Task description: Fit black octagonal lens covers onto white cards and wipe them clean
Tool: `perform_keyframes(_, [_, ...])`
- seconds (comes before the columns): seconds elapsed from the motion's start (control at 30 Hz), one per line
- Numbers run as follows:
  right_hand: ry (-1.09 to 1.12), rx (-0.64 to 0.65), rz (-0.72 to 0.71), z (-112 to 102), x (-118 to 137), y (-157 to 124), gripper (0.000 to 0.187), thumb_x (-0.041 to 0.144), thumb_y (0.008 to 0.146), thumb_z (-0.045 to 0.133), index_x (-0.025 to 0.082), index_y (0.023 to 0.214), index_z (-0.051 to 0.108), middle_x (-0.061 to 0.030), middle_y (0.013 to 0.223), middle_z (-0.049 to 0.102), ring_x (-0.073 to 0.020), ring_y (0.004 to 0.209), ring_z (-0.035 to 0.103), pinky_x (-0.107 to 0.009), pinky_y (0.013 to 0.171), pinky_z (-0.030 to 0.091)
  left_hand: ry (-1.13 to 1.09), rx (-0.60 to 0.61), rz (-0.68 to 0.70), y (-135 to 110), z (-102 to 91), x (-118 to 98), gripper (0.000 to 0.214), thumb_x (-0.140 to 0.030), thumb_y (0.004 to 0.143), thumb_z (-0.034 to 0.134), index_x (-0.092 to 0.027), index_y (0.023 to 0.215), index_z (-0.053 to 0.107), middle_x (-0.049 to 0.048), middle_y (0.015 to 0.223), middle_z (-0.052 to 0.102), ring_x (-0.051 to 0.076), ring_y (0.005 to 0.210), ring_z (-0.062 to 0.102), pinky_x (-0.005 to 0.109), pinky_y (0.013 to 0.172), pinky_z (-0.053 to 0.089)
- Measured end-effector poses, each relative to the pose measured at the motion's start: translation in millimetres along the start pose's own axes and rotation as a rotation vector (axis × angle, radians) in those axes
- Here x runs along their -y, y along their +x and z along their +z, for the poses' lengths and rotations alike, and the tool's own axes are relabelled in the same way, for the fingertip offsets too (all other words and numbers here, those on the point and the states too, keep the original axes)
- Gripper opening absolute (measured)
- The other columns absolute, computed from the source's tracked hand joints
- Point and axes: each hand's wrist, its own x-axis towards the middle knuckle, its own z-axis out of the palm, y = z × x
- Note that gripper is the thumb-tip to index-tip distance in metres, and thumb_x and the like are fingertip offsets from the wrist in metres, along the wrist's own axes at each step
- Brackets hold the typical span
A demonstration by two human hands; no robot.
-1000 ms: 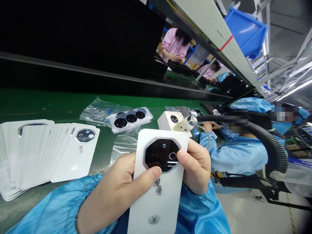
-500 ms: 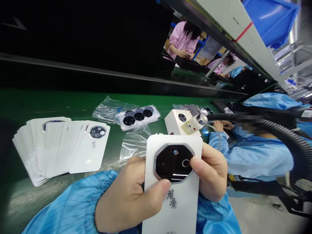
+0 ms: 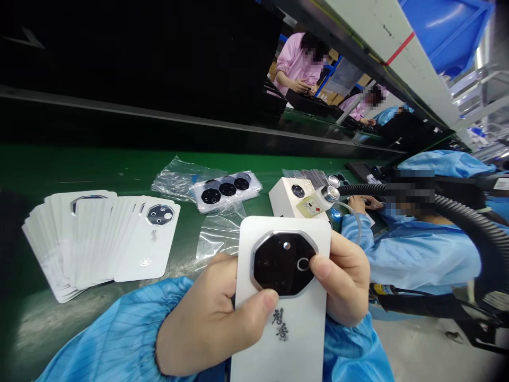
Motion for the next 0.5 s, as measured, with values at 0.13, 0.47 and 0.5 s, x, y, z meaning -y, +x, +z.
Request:
perform_keyframes(0.13, [-0.016,0.021,-0.016,0.3,0.9,2.5,0.022,0.033,0.088,0.051,0.029,0.103,0.065,-0.0020,0.077,0.063,-0.0138,0.063,0.054,-0.027,0.054,0.042,-0.062,0.019,-0.049,1.0,-0.2,0.5,0.018,-0.023,0.082,0.049,-0.019,0.067,0.058,-0.0016,0.064,0.057,0.012,0.061,0.056,0.018,0.055,0.045])
perform_keyframes(0.47, [-0.048,0.009,-0.043,2.2,2.7,2.7,0.021,0.032,0.088,0.051,0.028,0.101,0.066,-0.0009,0.067,0.060,-0.0113,0.055,0.050,-0.024,0.048,0.039,-0.352,0.067,-0.060,-0.1,-1.7,1.3,0.020,-0.021,0.085,0.054,-0.029,0.092,0.070,-0.0041,0.073,0.066,0.010,0.069,0.058,0.013,0.060,0.046])
perform_keyframes(0.5, [-0.047,0.005,-0.045,2.4,2.4,2.8,0.021,0.031,0.088,0.051,0.027,0.101,0.066,-0.0007,0.067,0.060,-0.0111,0.055,0.049,-0.024,0.048,0.039,-0.375,0.075,-0.063,-0.1,-1.7,1.8,0.020,-0.020,0.084,0.055,-0.030,0.093,0.070,-0.0050,0.073,0.066,0.009,0.069,0.058,0.012,0.060,0.045])
